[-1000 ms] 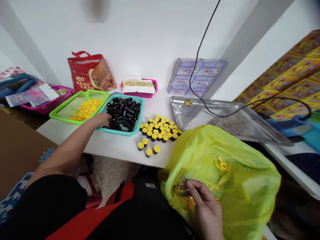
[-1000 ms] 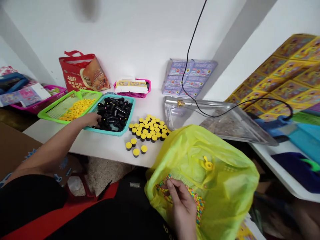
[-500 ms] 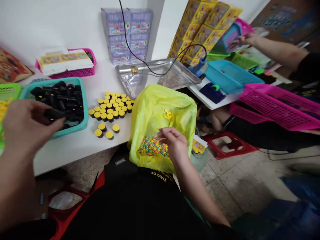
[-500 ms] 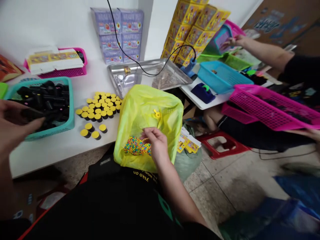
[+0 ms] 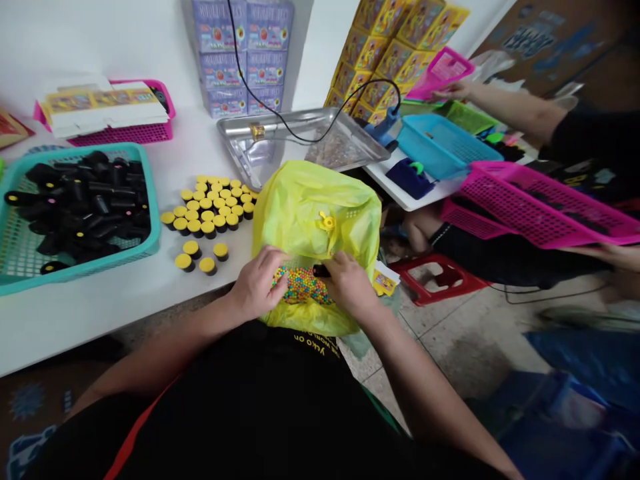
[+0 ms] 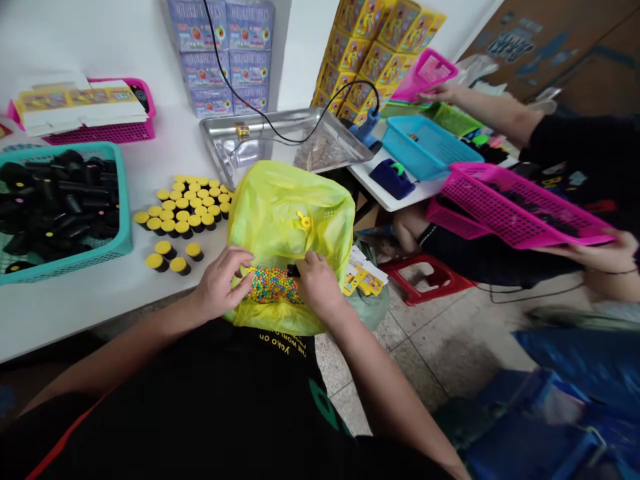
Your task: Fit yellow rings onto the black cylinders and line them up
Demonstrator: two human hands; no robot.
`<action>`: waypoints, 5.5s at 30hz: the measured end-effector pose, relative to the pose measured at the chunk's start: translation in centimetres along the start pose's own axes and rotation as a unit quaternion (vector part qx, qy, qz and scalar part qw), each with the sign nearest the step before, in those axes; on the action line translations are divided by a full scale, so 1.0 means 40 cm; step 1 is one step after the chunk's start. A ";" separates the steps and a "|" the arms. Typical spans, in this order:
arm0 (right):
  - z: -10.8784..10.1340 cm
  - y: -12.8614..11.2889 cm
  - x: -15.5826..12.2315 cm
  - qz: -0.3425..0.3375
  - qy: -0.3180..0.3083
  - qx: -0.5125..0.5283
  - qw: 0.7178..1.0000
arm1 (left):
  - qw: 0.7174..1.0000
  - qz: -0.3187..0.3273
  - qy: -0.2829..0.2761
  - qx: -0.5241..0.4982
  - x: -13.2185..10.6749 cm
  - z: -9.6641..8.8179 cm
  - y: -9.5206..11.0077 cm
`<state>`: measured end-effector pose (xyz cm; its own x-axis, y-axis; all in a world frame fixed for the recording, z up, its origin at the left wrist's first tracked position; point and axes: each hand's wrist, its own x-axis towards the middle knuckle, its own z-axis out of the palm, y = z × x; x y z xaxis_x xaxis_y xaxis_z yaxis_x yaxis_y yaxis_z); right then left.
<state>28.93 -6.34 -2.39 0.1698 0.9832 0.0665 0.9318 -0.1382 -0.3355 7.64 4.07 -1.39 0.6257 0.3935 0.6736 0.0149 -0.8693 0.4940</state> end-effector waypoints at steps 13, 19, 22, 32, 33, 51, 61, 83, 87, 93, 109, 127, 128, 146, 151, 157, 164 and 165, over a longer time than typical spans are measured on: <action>0.062 -0.101 0.017 -0.094 -0.159 -0.132 0.974 | 0.999 0.028 0.043 -0.016 -0.020 0.005 -0.012; 0.073 -0.042 -0.003 -0.029 -0.040 0.338 0.940 | 0.994 -0.083 0.049 -0.059 -0.015 0.001 0.007; 0.059 -0.047 -0.016 -0.028 0.023 0.438 0.898 | 0.992 -0.085 0.031 -0.088 -0.014 0.001 0.020; 0.052 -0.038 -0.024 -0.050 0.033 0.183 0.981 | 0.990 -0.091 0.013 -0.104 -0.024 0.019 0.036; 0.052 -0.040 -0.022 -0.038 0.003 0.087 0.995 | 0.985 -0.119 0.031 -0.119 -0.027 0.022 0.033; 0.070 -0.042 -0.024 -0.039 0.133 0.363 0.922 | 0.986 -0.112 0.031 -0.122 -0.014 0.017 0.049; 0.063 -0.065 -0.037 -0.061 0.181 0.401 0.896 | 0.996 -0.049 0.013 -0.073 0.003 0.058 0.046; 0.055 -0.022 -0.023 0.036 0.199 0.320 0.926 | 0.988 -0.115 0.023 -0.104 -0.015 0.051 0.044; 0.067 -0.071 -0.031 0.048 0.160 0.553 0.816 | 0.993 -0.068 0.017 -0.095 0.000 0.046 0.048; 0.081 -0.115 -0.035 -0.008 0.164 0.570 0.805 | 0.993 -0.032 0.007 -0.112 -0.003 0.047 0.039; 0.080 -0.060 0.013 0.049 -0.141 -0.005 0.989 | 0.984 -0.029 -0.025 -0.173 -0.003 0.034 0.036; -0.064 -0.116 -0.055 -0.117 0.196 0.310 0.923 | 0.986 -0.100 -0.061 -0.119 -0.006 0.060 0.053; -0.063 -0.120 -0.054 -0.117 0.189 0.313 0.923 | 0.985 -0.102 -0.063 -0.122 -0.006 0.061 0.053; -0.034 0.058 0.253 0.217 0.008 -0.098 0.971 | 0.982 -0.133 -0.068 -0.117 -0.024 0.071 0.044; -0.036 0.065 0.286 0.209 -0.006 -0.096 0.973 | 0.985 -0.144 -0.065 -0.068 -0.028 0.073 0.038; -0.041 0.086 0.275 0.218 -0.006 -0.084 0.972 | 0.987 -0.139 -0.072 -0.037 -0.019 0.078 0.037; -0.067 0.085 0.314 0.218 -0.001 -0.034 0.975 | 0.982 -0.173 -0.070 0.024 -0.008 0.055 0.014; -0.076 0.082 0.308 0.215 0.005 -0.028 0.976 | 0.980 -0.181 -0.076 0.031 -0.010 0.050 0.013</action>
<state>35.05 4.95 0.17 0.5521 0.8317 -0.0590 0.7900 -0.5444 -0.2819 8.95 2.86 -2.50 0.6789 0.6351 0.3684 0.3027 -0.6992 0.6476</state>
